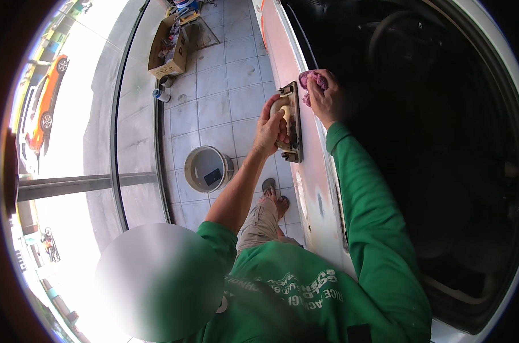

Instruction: The person uses a sanding block and a pink cloth to polish the surface of a white car door. They repeatedly rub the door with the block and wipe it with the cloth, occasionally dipping the cloth into a bucket of water.

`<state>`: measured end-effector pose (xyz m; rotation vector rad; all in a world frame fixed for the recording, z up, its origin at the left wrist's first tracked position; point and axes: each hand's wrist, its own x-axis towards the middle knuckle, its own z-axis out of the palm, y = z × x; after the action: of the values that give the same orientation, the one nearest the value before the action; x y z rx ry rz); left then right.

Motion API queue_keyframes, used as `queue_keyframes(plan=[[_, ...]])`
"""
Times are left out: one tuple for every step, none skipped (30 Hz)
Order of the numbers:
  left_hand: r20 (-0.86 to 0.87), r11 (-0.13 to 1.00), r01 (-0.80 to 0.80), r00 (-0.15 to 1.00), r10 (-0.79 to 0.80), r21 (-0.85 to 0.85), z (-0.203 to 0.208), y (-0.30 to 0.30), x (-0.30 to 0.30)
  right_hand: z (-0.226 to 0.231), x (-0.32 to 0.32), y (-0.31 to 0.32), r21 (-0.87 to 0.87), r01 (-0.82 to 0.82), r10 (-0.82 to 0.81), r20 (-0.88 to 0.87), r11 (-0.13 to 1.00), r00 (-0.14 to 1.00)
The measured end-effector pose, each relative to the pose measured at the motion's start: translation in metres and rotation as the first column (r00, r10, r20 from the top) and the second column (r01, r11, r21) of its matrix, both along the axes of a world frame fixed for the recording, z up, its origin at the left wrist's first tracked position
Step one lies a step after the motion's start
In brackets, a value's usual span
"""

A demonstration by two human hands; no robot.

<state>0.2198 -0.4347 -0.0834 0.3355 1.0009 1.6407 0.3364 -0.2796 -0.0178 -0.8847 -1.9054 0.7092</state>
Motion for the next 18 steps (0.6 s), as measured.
queue_keyframes(plan=[[0.029, 0.997, -0.007, 1.000, 0.005, 0.078, 0.000, -0.014, 0.013, 0.001, 0.000, 0.000, -0.015, -0.008, 0.008, 0.005, 1.000, 1.000], [-0.037, 0.997, 0.051, 0.998, -0.048, 0.060, 0.001, -0.041, 0.032, 0.003, 0.000, 0.000, -0.019, -0.015, 0.015, 0.007, 1.000, 1.000], [-0.063, 0.994, 0.090, 0.994, -0.087, 0.058, 0.004, -0.071, 0.057, 0.005, 0.000, -0.001, -0.053, -0.005, 0.007, 0.031, 0.999, 0.999], [-0.074, 0.992, 0.122, 0.990, -0.122, -0.001, 0.005, -0.086, 0.070, 0.008, -0.001, -0.003, -0.071, -0.006, 0.007, 0.017, 0.997, 1.000], [-0.119, 0.993, 0.121, 0.986, -0.119, 0.012, 0.006, -0.103, 0.080, 0.011, -0.001, -0.004, -0.087, -0.010, 0.011, 0.009, 0.996, 1.000], [-0.178, 0.991, 0.083, 0.982, -0.064, 0.103, 0.011, -0.111, 0.088, 0.014, -0.002, -0.005, -0.096, -0.011, 0.012, 0.014, 0.995, 1.000], [-0.134, 0.986, 0.099, 0.988, -0.081, 0.137, 0.013, -0.099, 0.073, 0.017, -0.002, -0.007, -0.113, -0.009, 0.009, -0.002, 0.994, 1.000], [-0.077, 0.983, 0.121, 0.991, -0.111, 0.135, 0.016, -0.084, 0.056, 0.020, -0.003, -0.008, -0.121, -0.006, 0.005, -0.004, 0.993, 1.000], [-0.122, 0.988, 0.061, 0.992, -0.043, 0.141, 0.019, -0.047, 0.034, 0.023, -0.003, -0.010, -0.119, -0.006, 0.007, 0.005, 0.993, 1.000], [-0.087, 0.995, 0.007, 0.996, 0.002, 0.101, 0.023, -0.008, 0.009, 0.024, -0.003, -0.010, -0.108, 0.008, -0.007, 0.009, 0.994, 1.000], [-0.007, 0.995, -0.047, 0.999, 0.048, 0.085, 0.029, 0.032, -0.016, 0.026, -0.004, -0.011, -0.144, 0.020, -0.017, 0.018, 0.989, 1.000], [0.008, 0.991, -0.133, 0.991, 0.133, 0.010, 0.036, 0.065, -0.036, 0.027, -0.004, -0.011, -0.191, 0.012, -0.009, 0.017, 0.982, 1.000], [0.123, 0.984, -0.179, 0.976, 0.178, -0.007, 0.042, 0.085, -0.048, 0.028, -0.004, -0.011, -0.226, 0.017, -0.015, 0.012, 0.974, 1.000], [0.167, 0.980, -0.192, 0.966, 0.200, -0.060, 0.046, 0.089, -0.048, 0.028, -0.004, -0.012, -0.262, 0.026, -0.027, 0.001, 0.965, 1.000], [0.216, 0.975, -0.214, 0.951, 0.220, -0.052, 0.050, 0.080, -0.036, 0.028, -0.004, -0.011, -0.117, 0.003, 0.004, 0.063, 0.993, 0.998], [0.252, 0.972, -0.227, 0.939, 0.234, -0.057, 0.054, 0.062, -0.014, 0.028, -0.004, -0.012, -0.137, -0.002, 0.010, 0.056, 0.991, 0.998], [0.174, 0.977, -0.215, 0.962, 0.210, 0.007, 0.055, 0.035, 0.013, 0.029, -0.004, -0.011, -0.134, -0.015, 0.020, 0.038, 0.991, 0.999], [0.105, 0.978, -0.196, 0.977, 0.188, 0.073, 0.055, 0.003, 0.042, 0.029, -0.004, -0.012, -0.125, -0.021, 0.025, 0.035, 0.992, 0.999]])
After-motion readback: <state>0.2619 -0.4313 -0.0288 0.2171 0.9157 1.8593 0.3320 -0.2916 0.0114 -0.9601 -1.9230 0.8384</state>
